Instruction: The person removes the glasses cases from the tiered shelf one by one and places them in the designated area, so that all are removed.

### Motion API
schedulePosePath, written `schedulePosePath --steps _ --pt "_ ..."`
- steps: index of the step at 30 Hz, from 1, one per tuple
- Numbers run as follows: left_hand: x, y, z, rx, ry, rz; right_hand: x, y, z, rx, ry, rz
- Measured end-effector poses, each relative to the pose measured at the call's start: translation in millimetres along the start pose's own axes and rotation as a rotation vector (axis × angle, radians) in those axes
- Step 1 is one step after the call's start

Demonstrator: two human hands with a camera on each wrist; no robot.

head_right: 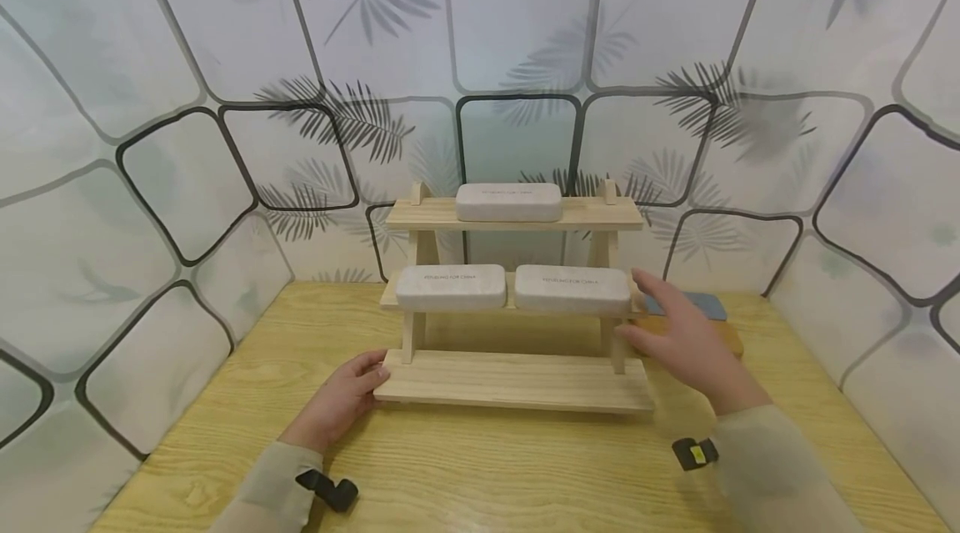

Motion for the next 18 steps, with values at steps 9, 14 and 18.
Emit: schedulePosePath --steps 9,14,18 --pt "0.1 0.7 -1.5 0.008 0.001 0.006 -2 -15.1 -3 -0.015 -0.079 -0.052" --pt "0.2 -0.2 -2.3 0.011 0.001 0.01 -6 -25.2 -4 0.015 -0.128 -0.071" --pt "0.2 -1.3 -1.8 0.018 0.002 0.018 -8 -32.4 -4 0.013 -0.125 -0.072"
Point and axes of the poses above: each hand's wrist, its own y-axis away from the middle knuckle, its own x-axis out of the back of the hand, z = x × y, the point moved 2 cm from there along -y, towards the middle knuckle, and after that the axes turned 14 degrees about -y, right-handed, at the moved point
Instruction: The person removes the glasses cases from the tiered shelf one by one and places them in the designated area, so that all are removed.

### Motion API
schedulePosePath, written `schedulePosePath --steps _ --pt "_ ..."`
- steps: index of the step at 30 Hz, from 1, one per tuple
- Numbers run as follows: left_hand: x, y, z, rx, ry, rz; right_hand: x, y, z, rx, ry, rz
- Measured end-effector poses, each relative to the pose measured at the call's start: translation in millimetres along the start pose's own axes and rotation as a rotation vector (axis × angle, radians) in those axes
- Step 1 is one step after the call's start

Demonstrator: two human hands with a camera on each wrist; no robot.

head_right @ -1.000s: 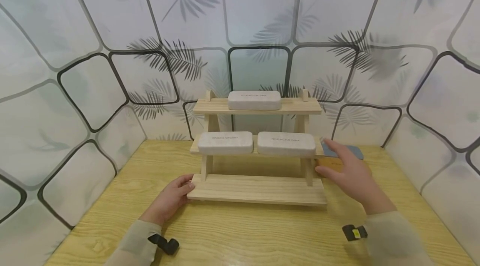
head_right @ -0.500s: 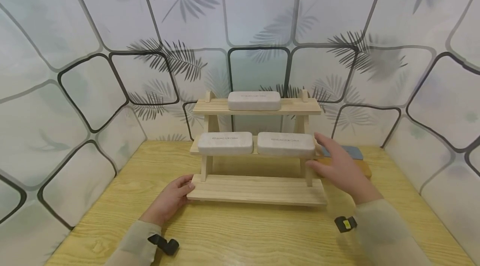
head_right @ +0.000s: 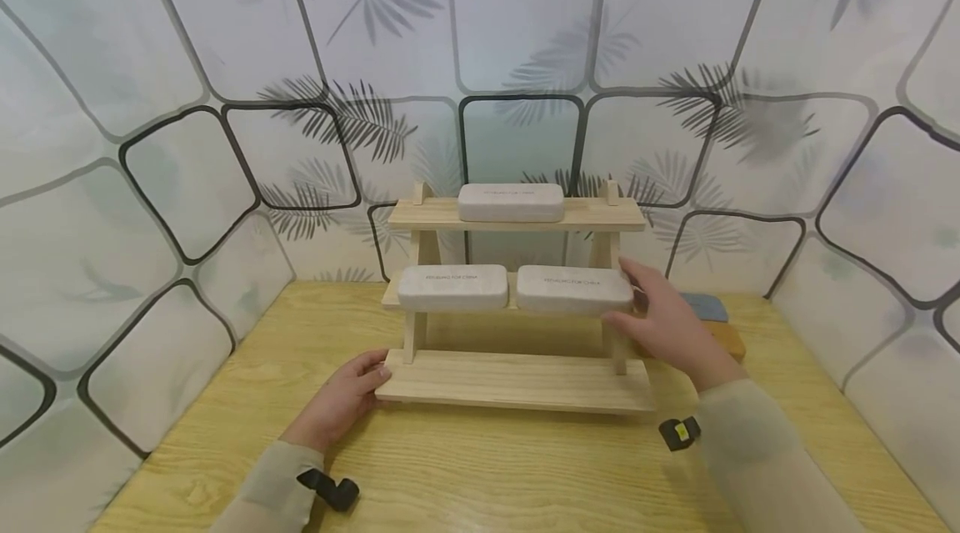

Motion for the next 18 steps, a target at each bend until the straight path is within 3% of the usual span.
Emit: schedulePosePath --steps 18 --pt "0.4 -1.7 -1.8 0.003 -0.003 0.0 -6 -18.4 8 -0.062 0.153 0.048"
Point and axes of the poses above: each hand's wrist, its own y-axis away from the middle knuckle, its own x-axis out of the back of the hand, z = x × y, the point moved 2 cm from there along -y, towards the middle knuckle, and after that the axes turned 14 degrees about -y, right-handed, at the moved point
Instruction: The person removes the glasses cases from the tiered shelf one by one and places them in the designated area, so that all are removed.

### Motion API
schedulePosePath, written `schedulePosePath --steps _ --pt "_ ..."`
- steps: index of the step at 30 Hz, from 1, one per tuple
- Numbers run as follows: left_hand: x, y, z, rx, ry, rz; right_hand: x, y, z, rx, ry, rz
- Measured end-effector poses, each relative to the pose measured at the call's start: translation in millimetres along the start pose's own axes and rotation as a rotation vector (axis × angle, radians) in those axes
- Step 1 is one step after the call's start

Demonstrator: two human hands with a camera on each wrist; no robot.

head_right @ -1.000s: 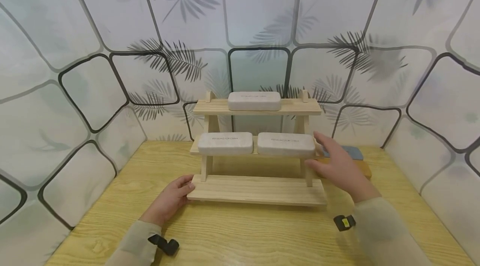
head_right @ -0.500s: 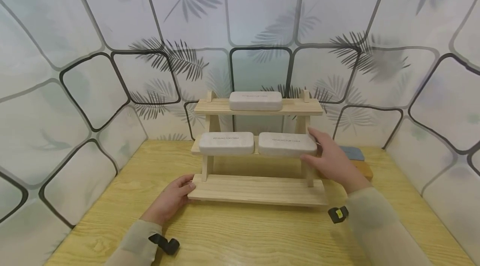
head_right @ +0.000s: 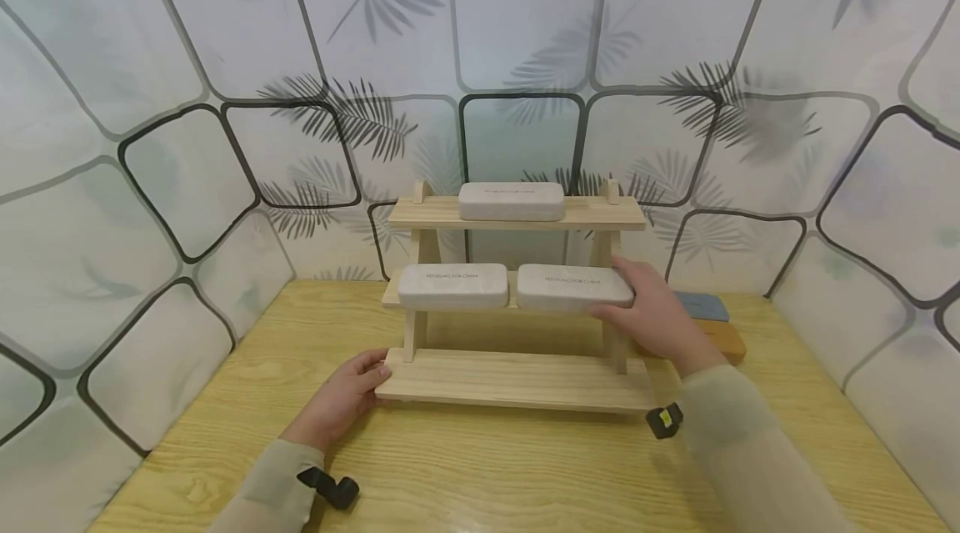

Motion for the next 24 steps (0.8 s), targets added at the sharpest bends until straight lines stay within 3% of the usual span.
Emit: schedulePosePath --steps 24 --pt "-0.6 2.8 4.7 -0.009 0.007 -0.01 -6.3 -4.7 -0.6 -0.025 0.086 0.028"
Point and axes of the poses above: each hand's wrist, its own y-axis away from the middle knuckle, its own x-axis out of the back of the hand, z = x × y, the point moved 2 cm from there along -y, towards the middle knuckle, and after that the axes turned 14 degrees about -y, right-handed, at the moved point
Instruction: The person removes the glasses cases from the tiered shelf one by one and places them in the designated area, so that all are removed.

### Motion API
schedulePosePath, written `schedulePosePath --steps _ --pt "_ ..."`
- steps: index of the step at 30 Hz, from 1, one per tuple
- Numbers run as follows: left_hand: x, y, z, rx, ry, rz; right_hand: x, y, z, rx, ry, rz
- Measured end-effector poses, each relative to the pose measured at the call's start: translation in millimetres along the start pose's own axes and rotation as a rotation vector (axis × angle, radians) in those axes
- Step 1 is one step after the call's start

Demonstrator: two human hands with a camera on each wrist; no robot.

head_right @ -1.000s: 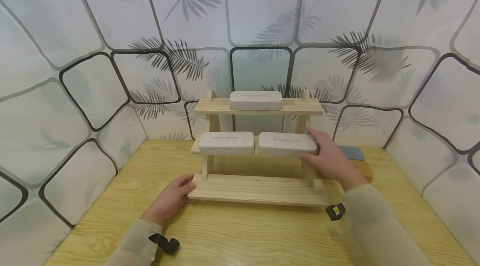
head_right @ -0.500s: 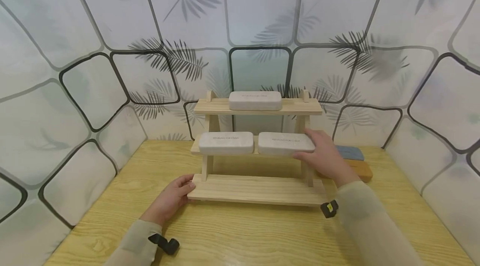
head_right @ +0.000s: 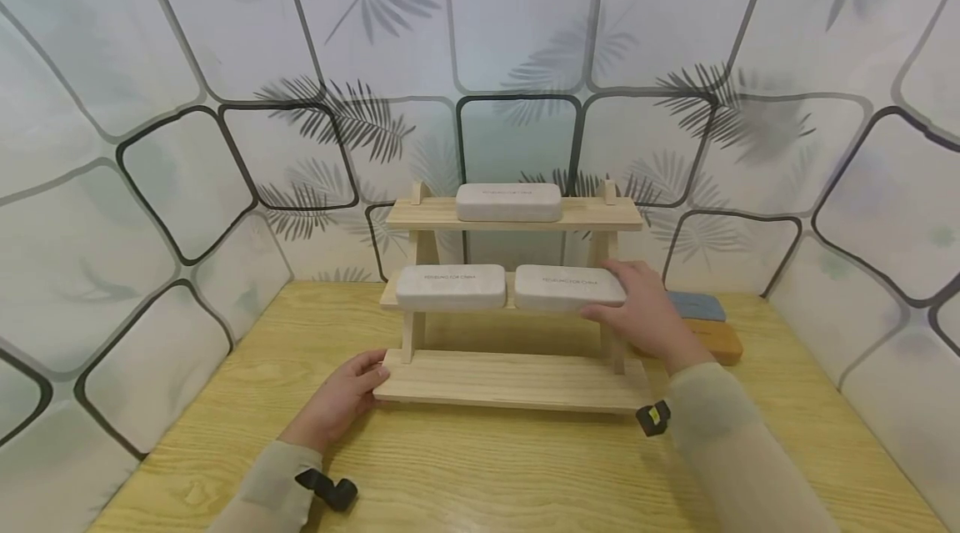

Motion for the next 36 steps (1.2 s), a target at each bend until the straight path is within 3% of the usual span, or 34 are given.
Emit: schedulePosePath --steps 36 --pt "0.0 0.5 0.6 0.004 -0.009 -0.003 0.9 3.4 -6.6 -0.012 0.052 -0.027"
Point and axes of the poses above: each hand's wrist, its own y-axis away from the middle knuckle, its own x-axis out of the back of the hand, z = x × y, the point moved 2 cm from there along -y, towards the middle knuckle, and after that the axes turned 14 degrees about -y, right-handed, at the moved point
